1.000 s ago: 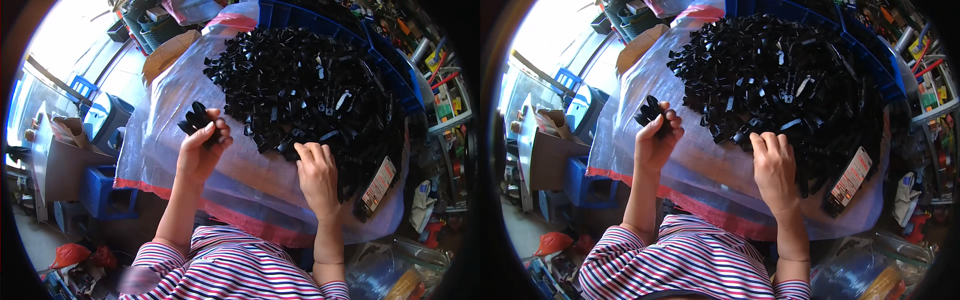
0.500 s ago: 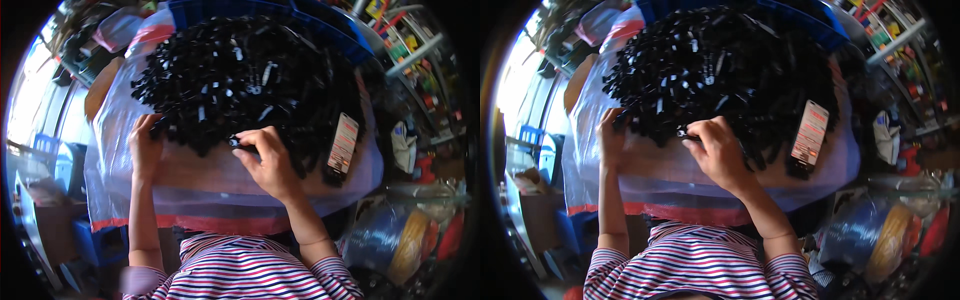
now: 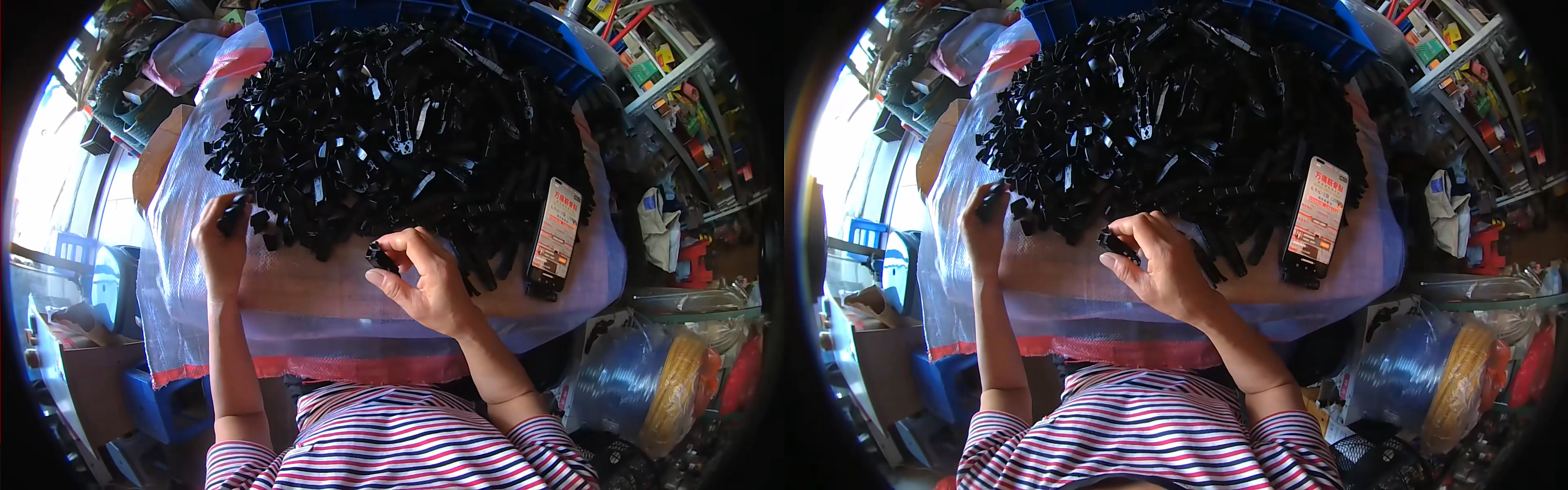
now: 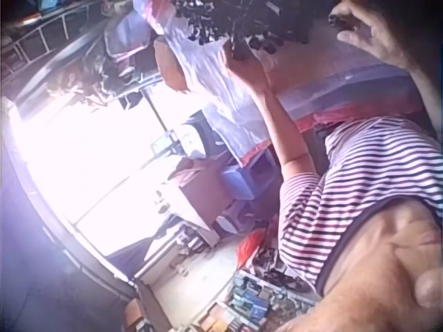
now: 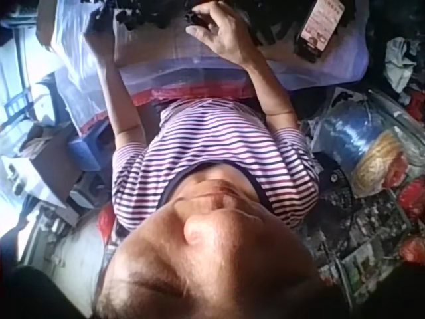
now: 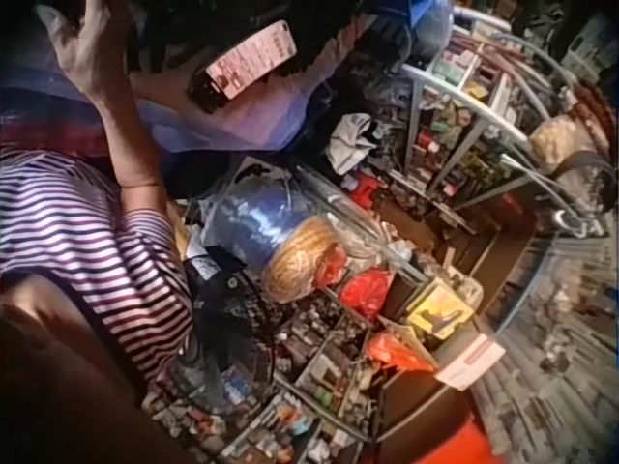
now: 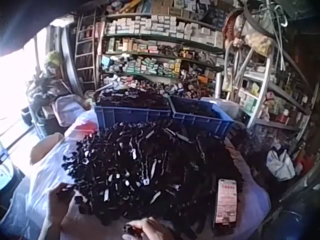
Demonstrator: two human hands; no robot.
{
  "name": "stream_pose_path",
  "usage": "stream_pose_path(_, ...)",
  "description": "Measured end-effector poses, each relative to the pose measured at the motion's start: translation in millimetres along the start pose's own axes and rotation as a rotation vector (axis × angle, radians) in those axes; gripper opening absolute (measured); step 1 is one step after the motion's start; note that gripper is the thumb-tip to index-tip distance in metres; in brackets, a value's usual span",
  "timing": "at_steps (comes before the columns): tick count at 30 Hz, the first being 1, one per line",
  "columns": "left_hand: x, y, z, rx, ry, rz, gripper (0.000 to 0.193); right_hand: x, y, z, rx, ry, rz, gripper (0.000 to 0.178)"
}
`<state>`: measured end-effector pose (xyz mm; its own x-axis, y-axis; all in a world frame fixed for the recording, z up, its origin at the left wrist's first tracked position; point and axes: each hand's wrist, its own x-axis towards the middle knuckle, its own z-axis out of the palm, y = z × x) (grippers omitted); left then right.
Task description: Assembling small black plastic components by snapping pieces together at a workbench.
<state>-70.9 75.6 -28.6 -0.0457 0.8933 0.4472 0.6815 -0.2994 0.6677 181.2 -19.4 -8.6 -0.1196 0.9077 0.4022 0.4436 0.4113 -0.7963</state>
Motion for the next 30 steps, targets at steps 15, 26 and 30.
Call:
stream_pose_path(15,-12.5,2.9,0.0,0.146,-0.042,0.054,0.020,-4.0,-1.6,9.5,0.136,-0.099,0.028,0.024)
stream_pose_path(26,-25.1,27.0,-9.2,-0.653,0.110,-0.237,0.012,0.3,-12.0,16.3,0.268,-0.075,0.120,0.025)
stream_pose_path(30,-46.7,63.7,2.7,-0.812,-0.160,-0.299,0.014,19.1,-21.7,33.2,0.183,0.004,-0.060,0.044)
